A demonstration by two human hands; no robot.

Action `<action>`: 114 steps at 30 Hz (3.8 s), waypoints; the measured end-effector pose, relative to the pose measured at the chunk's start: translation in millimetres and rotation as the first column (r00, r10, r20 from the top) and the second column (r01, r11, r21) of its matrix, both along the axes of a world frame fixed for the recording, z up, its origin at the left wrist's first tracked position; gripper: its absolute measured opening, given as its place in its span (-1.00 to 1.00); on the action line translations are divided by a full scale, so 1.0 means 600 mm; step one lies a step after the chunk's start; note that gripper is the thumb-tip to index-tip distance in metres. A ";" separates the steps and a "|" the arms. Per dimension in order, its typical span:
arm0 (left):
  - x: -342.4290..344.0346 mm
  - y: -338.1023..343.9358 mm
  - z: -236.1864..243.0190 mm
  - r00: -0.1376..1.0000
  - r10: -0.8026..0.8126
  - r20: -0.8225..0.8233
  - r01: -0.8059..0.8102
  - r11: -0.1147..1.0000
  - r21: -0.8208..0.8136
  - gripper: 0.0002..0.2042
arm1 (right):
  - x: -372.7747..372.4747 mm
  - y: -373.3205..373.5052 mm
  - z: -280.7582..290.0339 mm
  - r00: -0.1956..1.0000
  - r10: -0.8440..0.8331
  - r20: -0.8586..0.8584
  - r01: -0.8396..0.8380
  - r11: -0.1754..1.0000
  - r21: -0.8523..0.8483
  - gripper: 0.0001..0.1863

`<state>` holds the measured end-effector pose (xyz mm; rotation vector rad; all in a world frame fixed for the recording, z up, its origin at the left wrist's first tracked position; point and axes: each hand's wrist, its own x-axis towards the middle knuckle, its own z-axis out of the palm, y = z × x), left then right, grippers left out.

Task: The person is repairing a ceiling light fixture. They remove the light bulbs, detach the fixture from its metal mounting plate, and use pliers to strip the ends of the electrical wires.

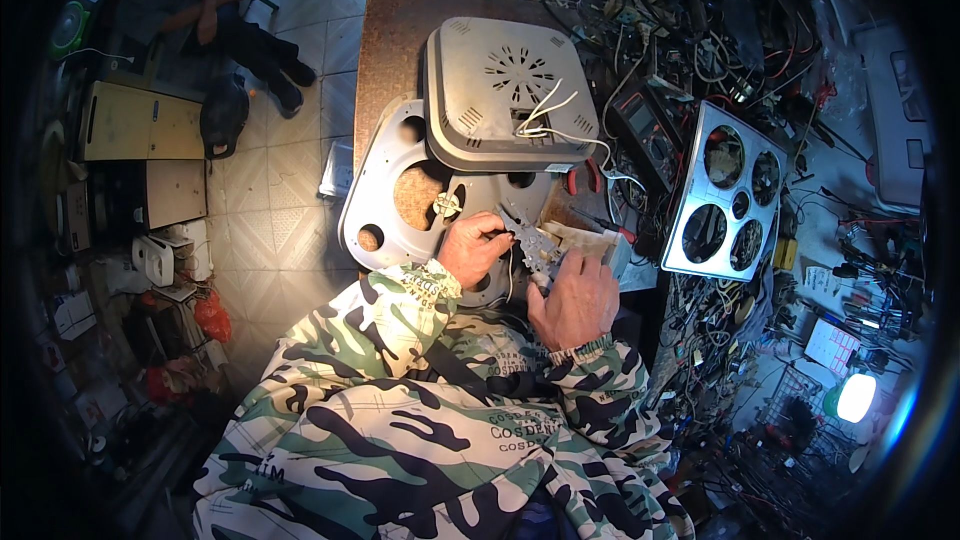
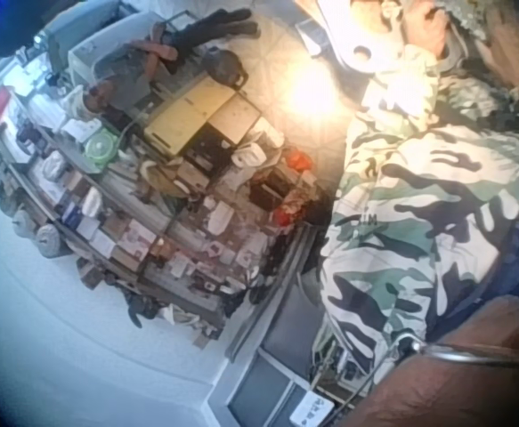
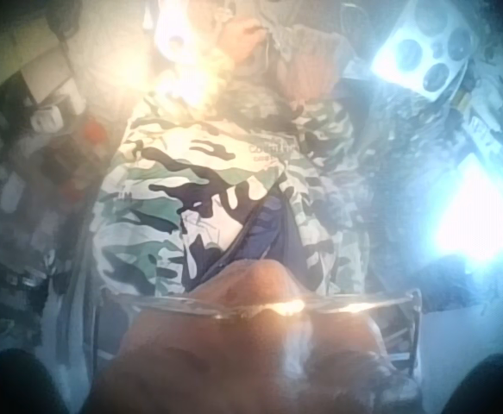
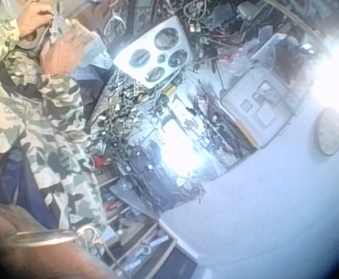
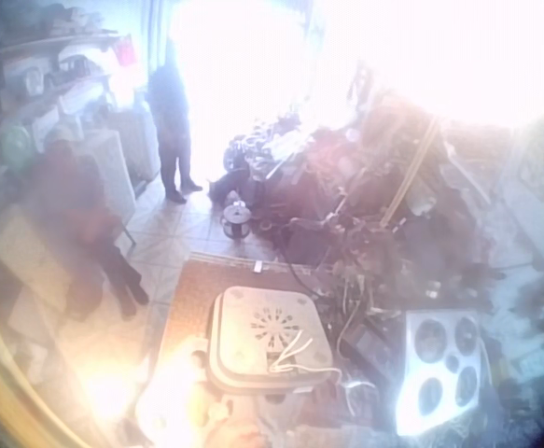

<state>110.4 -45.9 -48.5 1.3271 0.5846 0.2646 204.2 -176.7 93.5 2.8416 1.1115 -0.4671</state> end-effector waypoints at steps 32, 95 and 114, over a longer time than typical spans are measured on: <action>0.008 0.015 0.109 1.000 -0.009 0.022 -0.009 0.706 0.708 -0.79 | 0.006 -0.028 -0.031 0.994 0.095 -0.048 -0.086 0.984 0.157 -0.39; -0.004 -0.015 0.017 0.985 0.170 0.036 -0.164 0.841 0.516 -0.87 | -0.029 -0.061 0.007 0.986 -0.085 -0.143 0.087 0.996 0.007 -0.41; -0.011 -0.013 -0.001 0.990 0.133 0.050 -0.140 0.858 0.495 -0.92 | -0.034 -0.029 0.008 0.991 -0.054 -0.119 0.045 0.996 -0.076 -0.47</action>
